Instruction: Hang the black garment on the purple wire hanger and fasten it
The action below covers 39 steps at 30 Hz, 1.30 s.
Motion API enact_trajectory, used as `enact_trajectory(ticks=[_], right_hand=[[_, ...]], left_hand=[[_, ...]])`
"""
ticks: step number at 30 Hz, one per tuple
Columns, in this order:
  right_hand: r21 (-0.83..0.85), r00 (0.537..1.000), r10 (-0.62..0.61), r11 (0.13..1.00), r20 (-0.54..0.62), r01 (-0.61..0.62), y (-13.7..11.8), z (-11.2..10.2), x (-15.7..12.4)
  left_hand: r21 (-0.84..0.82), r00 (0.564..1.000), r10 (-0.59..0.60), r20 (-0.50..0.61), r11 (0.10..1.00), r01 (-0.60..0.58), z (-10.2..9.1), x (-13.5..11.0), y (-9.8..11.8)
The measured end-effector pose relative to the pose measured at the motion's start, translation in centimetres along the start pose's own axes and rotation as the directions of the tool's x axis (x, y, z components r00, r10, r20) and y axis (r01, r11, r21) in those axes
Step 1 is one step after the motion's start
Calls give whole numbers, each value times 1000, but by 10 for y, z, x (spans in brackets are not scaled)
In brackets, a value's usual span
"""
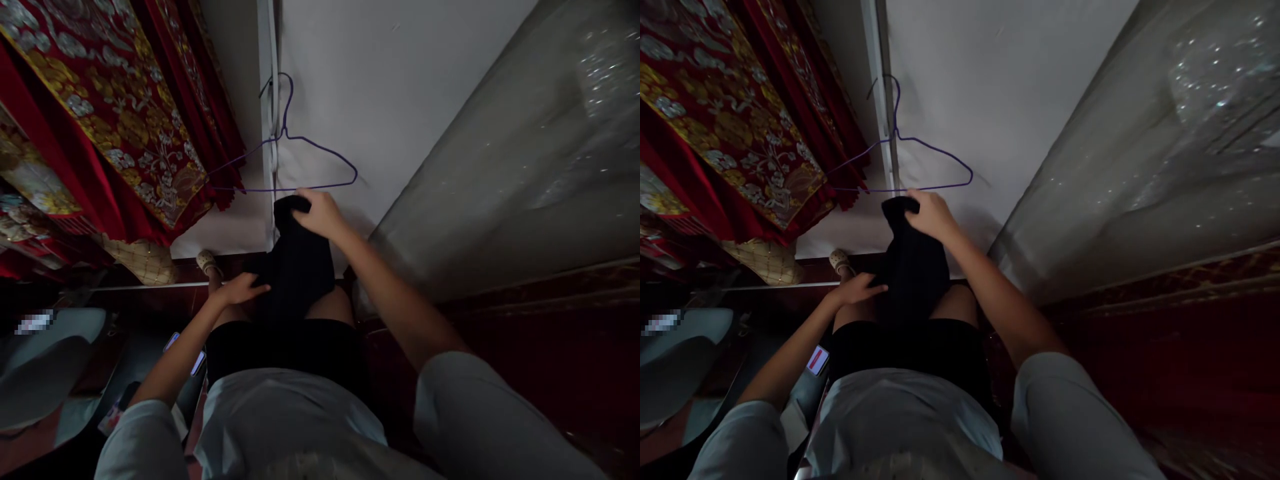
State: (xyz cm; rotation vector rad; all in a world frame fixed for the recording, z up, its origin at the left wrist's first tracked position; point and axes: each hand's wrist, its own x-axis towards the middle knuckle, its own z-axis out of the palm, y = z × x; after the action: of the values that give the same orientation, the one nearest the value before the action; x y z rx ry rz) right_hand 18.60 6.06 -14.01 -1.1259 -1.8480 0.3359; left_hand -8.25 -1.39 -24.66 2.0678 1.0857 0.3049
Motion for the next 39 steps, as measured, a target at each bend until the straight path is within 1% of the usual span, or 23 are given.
enact_trajectory(ticks=[2, 4, 6, 8, 10, 13, 15, 17, 19, 20, 22, 24, 25, 26, 27, 28, 29, 30, 32, 34, 35, 37, 39], right_hand=[[-39, 996, 39, 998, -78, -42, 21, 6, 20], [-38, 992, 83, 996, -95, -86, 46, 16, 32], [-54, 987, 154, 986, -37, -156, 71, 23, 33], [-73, 971, 236, 970, 42, -232, 90, 25, 25], [-32, 966, 252, 968, 60, -250, 100, 21, 13], [88, 991, 136, 987, -14, -134, 97, 11, 3], [118, 993, 91, 990, -75, -82, 89, 11, 9], [141, 986, 127, 984, -104, -112, 81, 17, 22], [166, 967, 239, 961, -85, -222, 77, 27, 35], [168, 950, 303, 943, -69, -288, 77, 30, 40], [142, 912, 403, 910, -79, -390, 79, 30, 42], [94, 888, 434, 900, -149, -425, 80, 19, 38], [73, 882, 433, 901, -184, -427, 80, 11, 35], [57, 879, 429, 902, -209, -427, 79, 1, 31], [45, 877, 425, 903, -225, -426, 78, -10, 28], [36, 875, 421, 904, -237, -426, 75, -20, 26], [28, 874, 415, 906, -251, -422, 73, -30, 24], [21, 873, 408, 908, -269, -418, 69, -37, 22], [24, 869, 397, 912, -296, -409, 60, -46, 17], [74, 868, 416, 908, -272, -412, 48, -46, 9], [113, 870, 433, 901, -236, -419, 41, -44, 4], [186, 889, 436, 894, -142, -408, 25, -38, -8], [228, 930, 360, 914, -75, -336, 12, -37, -18]], left_hand=[[156, 994, -20, -110, 987, 37, -16, -9, -6], [284, 985, -39, -165, 955, 86, -38, -16, -5], [398, 983, -49, -178, 910, 118, -60, -21, -2], [493, 979, -36, -203, 860, 134, -80, -24, 0], [564, 975, -6, -221, 815, 133, -97, -24, 1], [636, 974, 53, -221, 765, 103, -113, -19, 4], [678, 969, 95, -228, 730, 87, -119, -14, 11], [711, 958, 137, -253, 697, 89, -123, -9, 20], [733, 941, 157, -300, 670, 121, -127, -7, 30], [734, 934, 144, -326, 662, 154, -128, -7, 34], [700, 931, 45, -363, 673, 240, -133, -10, 39], [622, 932, -102, -349, 718, 312, -138, -13, 41], [581, 931, -148, -332, 746, 326, -141, -14, 42], [548, 932, -157, -326, 772, 322, -144, -14, 44], [526, 932, -129, -339, 795, 301, -148, -13, 47], [514, 925, -72, -373, 814, 271, -151, -11, 51], [508, 907, 0, -422, 828, 237, -155, -8, 56], [508, 875, 81, -477, 838, 199, -158, -5, 62], [515, 789, 246, -563, 851, 102, -166, 6, 77], [528, 710, 396, -582, 848, -40, -175, 20, 90], [534, 686, 458, -565, 837, -120, -180, 28, 95], [538, 668, 546, -507, 805, -250, -191, 45, 99], [522, 682, 566, -463, 796, -306, -200, 58, 99]])
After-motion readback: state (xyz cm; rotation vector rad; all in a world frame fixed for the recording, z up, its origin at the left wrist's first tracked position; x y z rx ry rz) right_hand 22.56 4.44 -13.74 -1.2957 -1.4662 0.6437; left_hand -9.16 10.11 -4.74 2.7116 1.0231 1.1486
